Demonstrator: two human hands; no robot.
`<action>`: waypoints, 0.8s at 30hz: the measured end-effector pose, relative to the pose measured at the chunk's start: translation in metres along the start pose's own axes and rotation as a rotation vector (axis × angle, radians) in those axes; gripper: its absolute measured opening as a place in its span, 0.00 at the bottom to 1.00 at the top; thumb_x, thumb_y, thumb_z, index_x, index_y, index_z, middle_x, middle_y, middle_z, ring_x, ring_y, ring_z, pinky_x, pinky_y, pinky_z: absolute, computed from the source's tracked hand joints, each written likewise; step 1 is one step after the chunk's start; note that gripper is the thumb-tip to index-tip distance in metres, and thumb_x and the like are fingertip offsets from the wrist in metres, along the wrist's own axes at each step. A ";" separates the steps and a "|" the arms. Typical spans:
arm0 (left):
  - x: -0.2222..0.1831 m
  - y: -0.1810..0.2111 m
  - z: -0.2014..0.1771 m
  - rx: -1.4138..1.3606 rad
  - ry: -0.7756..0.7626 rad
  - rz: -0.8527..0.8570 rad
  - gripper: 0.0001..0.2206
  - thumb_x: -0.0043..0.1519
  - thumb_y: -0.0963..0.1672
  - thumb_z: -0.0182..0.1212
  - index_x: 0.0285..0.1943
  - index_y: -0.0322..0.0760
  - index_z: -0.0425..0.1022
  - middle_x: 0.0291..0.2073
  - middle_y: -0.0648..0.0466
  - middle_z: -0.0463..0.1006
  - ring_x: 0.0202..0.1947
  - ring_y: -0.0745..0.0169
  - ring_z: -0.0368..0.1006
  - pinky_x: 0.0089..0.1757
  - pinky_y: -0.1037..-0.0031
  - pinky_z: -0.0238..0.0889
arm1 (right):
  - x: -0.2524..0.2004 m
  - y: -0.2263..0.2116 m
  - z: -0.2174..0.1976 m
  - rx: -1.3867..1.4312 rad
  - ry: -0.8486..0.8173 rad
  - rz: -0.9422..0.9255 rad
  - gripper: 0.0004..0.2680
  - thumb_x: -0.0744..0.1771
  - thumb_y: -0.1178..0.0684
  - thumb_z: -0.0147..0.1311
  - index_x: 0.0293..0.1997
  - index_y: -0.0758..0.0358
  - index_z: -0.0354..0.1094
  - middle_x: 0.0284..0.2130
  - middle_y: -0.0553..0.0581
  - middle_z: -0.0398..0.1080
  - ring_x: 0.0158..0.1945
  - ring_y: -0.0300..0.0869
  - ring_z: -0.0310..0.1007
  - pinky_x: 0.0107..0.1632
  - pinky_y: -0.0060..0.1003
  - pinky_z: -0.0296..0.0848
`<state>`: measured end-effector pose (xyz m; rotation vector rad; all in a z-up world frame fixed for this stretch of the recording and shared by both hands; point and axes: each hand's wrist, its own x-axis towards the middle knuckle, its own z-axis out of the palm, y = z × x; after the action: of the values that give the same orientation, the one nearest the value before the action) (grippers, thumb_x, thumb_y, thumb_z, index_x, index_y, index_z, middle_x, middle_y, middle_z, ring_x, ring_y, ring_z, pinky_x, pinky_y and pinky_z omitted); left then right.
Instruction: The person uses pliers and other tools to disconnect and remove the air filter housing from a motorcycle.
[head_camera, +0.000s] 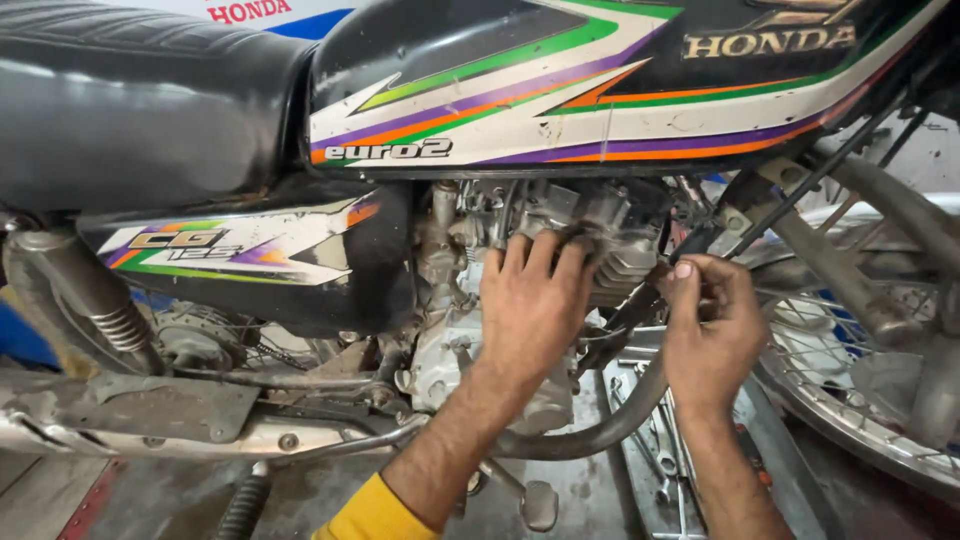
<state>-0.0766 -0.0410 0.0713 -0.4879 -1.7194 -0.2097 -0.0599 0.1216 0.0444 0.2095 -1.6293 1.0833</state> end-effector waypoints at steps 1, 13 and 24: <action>0.003 0.004 -0.001 -0.004 0.004 0.003 0.08 0.55 0.46 0.65 0.40 0.44 0.76 0.32 0.53 0.70 0.32 0.50 0.69 0.32 0.63 0.58 | -0.001 0.004 -0.001 -0.002 0.005 -0.003 0.02 0.70 0.65 0.55 0.46 0.70 0.71 0.31 0.64 0.73 0.33 0.51 0.76 0.31 0.39 0.70; -0.022 0.100 0.008 -0.599 -0.156 0.028 0.05 0.63 0.40 0.61 0.46 0.34 0.74 0.36 0.49 0.72 0.34 0.50 0.68 0.38 0.63 0.62 | -0.091 0.116 -0.059 -0.206 -0.113 0.312 0.03 0.70 0.59 0.52 0.41 0.68 0.69 0.32 0.58 0.71 0.34 0.43 0.69 0.39 0.37 0.69; -0.236 0.198 0.068 -0.792 -1.169 -0.587 0.06 0.65 0.46 0.56 0.45 0.43 0.74 0.38 0.51 0.74 0.40 0.50 0.70 0.42 0.58 0.63 | -0.217 0.282 -0.166 -0.749 -0.660 0.900 0.11 0.67 0.39 0.45 0.39 0.47 0.73 0.35 0.54 0.80 0.43 0.52 0.79 0.48 0.46 0.70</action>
<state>-0.0192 0.1146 -0.1974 -0.7304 -2.8935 -1.2543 -0.0439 0.3179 -0.2945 -0.8164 -2.7350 0.9771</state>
